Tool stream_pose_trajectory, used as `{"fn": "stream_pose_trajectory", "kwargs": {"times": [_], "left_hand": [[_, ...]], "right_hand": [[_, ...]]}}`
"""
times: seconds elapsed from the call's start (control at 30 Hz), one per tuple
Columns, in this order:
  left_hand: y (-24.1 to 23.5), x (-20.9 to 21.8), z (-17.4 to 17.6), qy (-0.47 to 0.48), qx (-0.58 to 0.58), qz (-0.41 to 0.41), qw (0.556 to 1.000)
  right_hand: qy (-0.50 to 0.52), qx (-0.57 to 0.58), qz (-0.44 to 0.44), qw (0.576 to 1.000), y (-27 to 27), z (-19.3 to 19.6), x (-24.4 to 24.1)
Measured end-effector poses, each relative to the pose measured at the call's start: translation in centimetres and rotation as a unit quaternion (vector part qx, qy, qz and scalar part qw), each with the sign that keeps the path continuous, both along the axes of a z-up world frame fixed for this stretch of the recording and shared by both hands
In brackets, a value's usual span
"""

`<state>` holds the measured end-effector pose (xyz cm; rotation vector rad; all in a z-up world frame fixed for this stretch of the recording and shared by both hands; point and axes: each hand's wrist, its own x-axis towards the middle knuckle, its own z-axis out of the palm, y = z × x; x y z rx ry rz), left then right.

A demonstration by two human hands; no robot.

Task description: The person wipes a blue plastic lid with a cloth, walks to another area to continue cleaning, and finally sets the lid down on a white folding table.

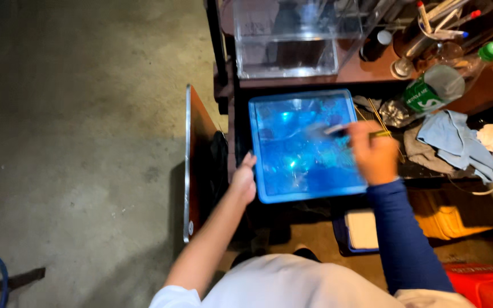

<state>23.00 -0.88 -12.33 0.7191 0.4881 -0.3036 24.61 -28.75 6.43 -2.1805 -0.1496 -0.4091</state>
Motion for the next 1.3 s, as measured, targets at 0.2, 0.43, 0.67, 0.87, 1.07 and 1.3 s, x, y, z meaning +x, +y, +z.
{"fn": "stream_pose_trajectory", "kwargs": {"times": [0.2, 0.43, 0.67, 0.87, 1.07, 1.3], "left_hand": [[0.0, -0.3, 1.2, 0.002, -0.047, 0.015, 0.999], [-0.2, 0.2, 1.3, 0.024, -0.041, 0.032, 0.998], [-0.2, 0.2, 0.6, 0.068, -0.033, 0.052, 0.996], [-0.3, -0.3, 1.0, 0.016, -0.006, 0.05, 0.999], [-0.5, -0.4, 1.3, 0.088, -0.005, 0.06, 0.994], [-0.4, -0.4, 2.2, 0.068, 0.001, 0.069, 0.995]], "right_hand": [[-0.054, -0.463, 0.105, 0.879, 6.2, -1.3, -6.2], [0.131, 0.114, -0.004, 0.985, 4.3, 0.4, -3.2], [0.17, -0.004, 0.249, 0.954, 6.4, -2.1, -2.1], [0.044, 0.02, 0.225, 0.973, 10.4, -2.8, 11.1], [0.093, -0.094, 0.538, 0.833, 9.0, -1.8, 3.9], [-0.033, -0.032, 0.322, 0.946, 8.4, -1.8, 9.6]]}}
